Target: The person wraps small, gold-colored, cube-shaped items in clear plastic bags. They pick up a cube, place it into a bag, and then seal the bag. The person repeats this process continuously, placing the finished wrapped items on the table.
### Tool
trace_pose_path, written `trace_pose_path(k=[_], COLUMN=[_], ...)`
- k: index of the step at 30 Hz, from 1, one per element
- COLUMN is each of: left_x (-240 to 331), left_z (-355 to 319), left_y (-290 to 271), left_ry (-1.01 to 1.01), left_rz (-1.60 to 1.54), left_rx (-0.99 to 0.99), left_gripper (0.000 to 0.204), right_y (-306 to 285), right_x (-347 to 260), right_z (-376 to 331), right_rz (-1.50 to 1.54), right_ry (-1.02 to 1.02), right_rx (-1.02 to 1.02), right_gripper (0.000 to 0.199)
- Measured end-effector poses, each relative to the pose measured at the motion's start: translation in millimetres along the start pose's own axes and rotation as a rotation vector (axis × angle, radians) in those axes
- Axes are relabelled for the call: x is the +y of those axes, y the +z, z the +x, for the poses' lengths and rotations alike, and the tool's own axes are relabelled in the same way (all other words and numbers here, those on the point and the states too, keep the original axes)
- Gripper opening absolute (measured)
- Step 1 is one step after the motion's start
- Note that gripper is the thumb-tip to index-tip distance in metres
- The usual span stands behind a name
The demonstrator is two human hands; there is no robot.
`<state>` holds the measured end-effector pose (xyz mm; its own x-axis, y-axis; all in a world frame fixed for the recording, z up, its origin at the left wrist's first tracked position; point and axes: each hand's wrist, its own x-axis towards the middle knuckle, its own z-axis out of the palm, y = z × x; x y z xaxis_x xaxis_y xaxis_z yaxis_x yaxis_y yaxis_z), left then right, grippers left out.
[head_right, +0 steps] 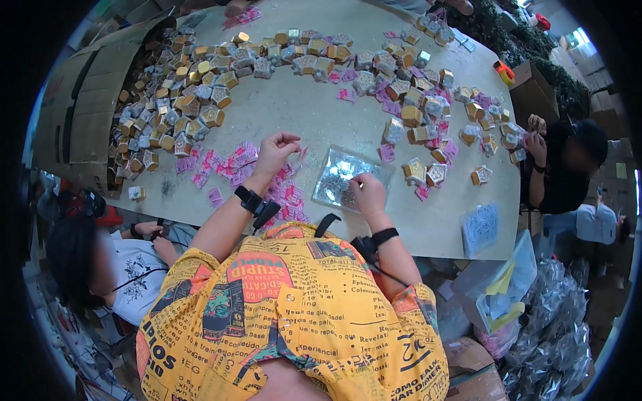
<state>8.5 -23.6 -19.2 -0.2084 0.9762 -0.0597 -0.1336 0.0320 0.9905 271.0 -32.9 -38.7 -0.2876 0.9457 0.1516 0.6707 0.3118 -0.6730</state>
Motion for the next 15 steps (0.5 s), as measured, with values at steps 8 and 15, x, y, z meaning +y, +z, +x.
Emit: trace_pose_path(k=[8,15], left_x=[24.8,28.1], left_z=[-10.2,-17.1], left_y=[13.5,35.7], left_ry=[-0.117,-0.267], left_rz=[0.019,-0.183], left_rx=[-0.108,-0.186], left_gripper=[0.018,0.018], right_y=[-9.2,-31.3], right_x=[7.4,-9.8], right_z=[5.2,10.1], right_rz=[0.675,0.866], right_ry=[0.525,0.578], right_rx=[-0.142,-0.163], right_gripper=[0.013,0.012])
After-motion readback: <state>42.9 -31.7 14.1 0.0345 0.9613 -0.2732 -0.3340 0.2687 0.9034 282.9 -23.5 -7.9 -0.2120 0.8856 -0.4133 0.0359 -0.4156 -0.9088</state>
